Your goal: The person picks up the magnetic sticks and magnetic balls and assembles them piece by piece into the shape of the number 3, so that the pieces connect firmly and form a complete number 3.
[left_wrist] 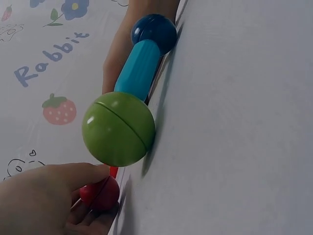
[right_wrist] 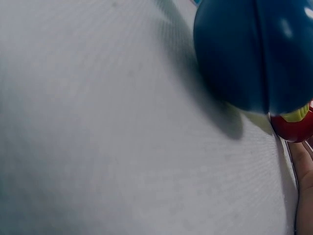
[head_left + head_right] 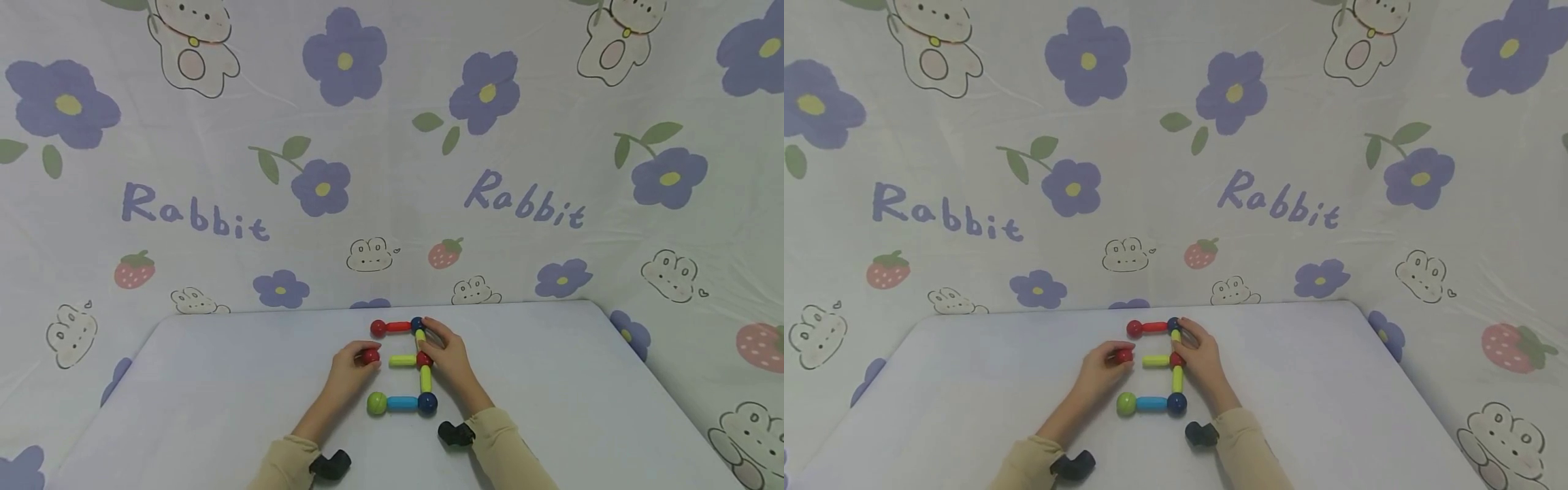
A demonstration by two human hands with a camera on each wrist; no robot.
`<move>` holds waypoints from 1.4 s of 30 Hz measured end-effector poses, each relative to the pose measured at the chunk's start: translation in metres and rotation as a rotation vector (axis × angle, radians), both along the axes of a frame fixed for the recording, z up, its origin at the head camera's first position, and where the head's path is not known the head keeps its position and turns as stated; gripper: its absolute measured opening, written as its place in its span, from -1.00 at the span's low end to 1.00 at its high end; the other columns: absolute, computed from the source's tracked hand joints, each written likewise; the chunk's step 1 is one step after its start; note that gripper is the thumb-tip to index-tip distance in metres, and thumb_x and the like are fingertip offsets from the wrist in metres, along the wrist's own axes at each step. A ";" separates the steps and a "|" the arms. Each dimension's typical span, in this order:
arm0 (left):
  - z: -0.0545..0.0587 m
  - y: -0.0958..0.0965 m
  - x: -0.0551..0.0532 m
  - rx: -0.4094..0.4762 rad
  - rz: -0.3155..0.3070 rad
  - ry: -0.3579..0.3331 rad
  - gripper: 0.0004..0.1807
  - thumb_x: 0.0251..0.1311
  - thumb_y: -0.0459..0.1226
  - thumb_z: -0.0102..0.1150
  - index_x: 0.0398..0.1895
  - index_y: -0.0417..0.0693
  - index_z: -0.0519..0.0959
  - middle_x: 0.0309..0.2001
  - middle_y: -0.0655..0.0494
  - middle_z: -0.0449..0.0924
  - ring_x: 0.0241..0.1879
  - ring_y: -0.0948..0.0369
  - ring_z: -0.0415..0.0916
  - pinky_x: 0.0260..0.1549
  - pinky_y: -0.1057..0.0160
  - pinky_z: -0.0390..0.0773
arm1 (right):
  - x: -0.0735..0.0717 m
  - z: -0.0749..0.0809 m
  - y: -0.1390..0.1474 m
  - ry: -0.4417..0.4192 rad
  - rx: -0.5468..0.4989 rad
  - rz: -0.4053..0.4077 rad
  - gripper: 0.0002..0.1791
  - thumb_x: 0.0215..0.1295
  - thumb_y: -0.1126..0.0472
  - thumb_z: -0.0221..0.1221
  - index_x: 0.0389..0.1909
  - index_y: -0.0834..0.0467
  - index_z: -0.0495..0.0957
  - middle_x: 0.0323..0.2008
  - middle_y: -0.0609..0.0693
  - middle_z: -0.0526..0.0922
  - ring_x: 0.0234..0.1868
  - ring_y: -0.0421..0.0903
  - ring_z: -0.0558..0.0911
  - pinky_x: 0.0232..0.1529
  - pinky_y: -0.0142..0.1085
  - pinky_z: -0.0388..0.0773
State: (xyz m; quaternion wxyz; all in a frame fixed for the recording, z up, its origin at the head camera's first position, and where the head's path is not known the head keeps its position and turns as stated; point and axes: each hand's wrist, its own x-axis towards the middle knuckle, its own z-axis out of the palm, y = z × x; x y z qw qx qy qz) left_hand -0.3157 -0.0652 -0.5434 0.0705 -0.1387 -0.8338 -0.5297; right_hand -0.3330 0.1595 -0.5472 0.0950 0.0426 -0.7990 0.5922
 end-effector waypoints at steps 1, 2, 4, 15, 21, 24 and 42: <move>-0.001 0.001 0.000 -0.012 -0.005 0.006 -0.61 0.06 -0.47 0.33 0.00 -0.10 0.63 0.04 -0.11 0.61 0.04 0.03 0.56 -0.01 0.17 0.66 | 0.000 0.000 0.000 0.000 0.002 -0.001 -0.46 0.25 0.32 0.24 0.28 0.16 0.45 0.38 0.10 0.40 0.46 0.09 0.29 0.40 -0.10 0.32; -0.001 0.003 -0.001 -0.019 -0.009 0.008 -0.61 0.05 -0.47 0.33 0.01 -0.09 0.63 0.05 -0.10 0.61 0.04 0.03 0.56 -0.01 0.17 0.65 | 0.000 0.000 0.000 0.001 0.006 -0.001 -0.46 0.25 0.32 0.24 0.28 0.16 0.44 0.38 0.10 0.40 0.46 0.09 0.29 0.40 -0.09 0.32; -0.002 0.005 -0.001 -0.029 -0.014 -0.001 -0.60 0.06 -0.46 0.34 0.01 -0.06 0.63 0.04 -0.06 0.62 0.03 0.07 0.55 -0.01 0.19 0.65 | 0.000 -0.001 0.000 0.004 0.013 -0.002 -0.46 0.25 0.32 0.23 0.28 0.16 0.45 0.38 0.10 0.40 0.46 0.09 0.29 0.41 -0.08 0.31; -0.001 0.011 0.000 -0.059 -0.063 -0.043 -0.60 0.09 -0.43 0.31 0.04 -0.03 0.60 0.08 -0.04 0.60 0.11 0.05 0.53 0.07 0.15 0.62 | 0.011 0.016 -0.002 -0.007 -0.017 0.028 -0.45 0.27 0.33 0.22 0.29 0.26 0.41 0.39 0.19 0.36 0.47 0.16 0.25 0.43 0.00 0.26; 0.001 0.013 0.000 -0.079 -0.068 -0.044 -0.59 0.10 -0.44 0.30 0.05 -0.03 0.60 0.08 -0.05 0.60 0.11 0.04 0.52 0.09 0.09 0.61 | 0.020 0.030 -0.005 -0.022 -0.007 0.043 -0.45 0.28 0.32 0.21 0.30 0.30 0.39 0.39 0.21 0.35 0.47 0.16 0.26 0.40 -0.03 0.29; 0.001 0.013 0.001 -0.082 -0.065 -0.048 -0.59 0.09 -0.43 0.31 0.05 -0.02 0.60 0.07 -0.03 0.60 0.11 0.06 0.52 0.09 0.10 0.60 | 0.021 0.031 -0.005 -0.021 -0.008 0.045 -0.45 0.29 0.33 0.21 0.30 0.31 0.39 0.39 0.22 0.35 0.47 0.16 0.25 0.40 -0.03 0.30; -0.001 0.008 0.003 -0.063 -0.049 -0.050 -0.61 0.08 -0.41 0.33 0.01 0.00 0.60 0.06 0.00 0.61 0.13 0.04 0.51 0.12 0.06 0.58 | 0.017 0.025 -0.008 -0.013 -0.033 0.069 -0.36 0.24 0.24 0.29 0.33 0.29 0.36 0.41 0.22 0.32 0.43 0.18 0.32 0.31 -0.10 0.42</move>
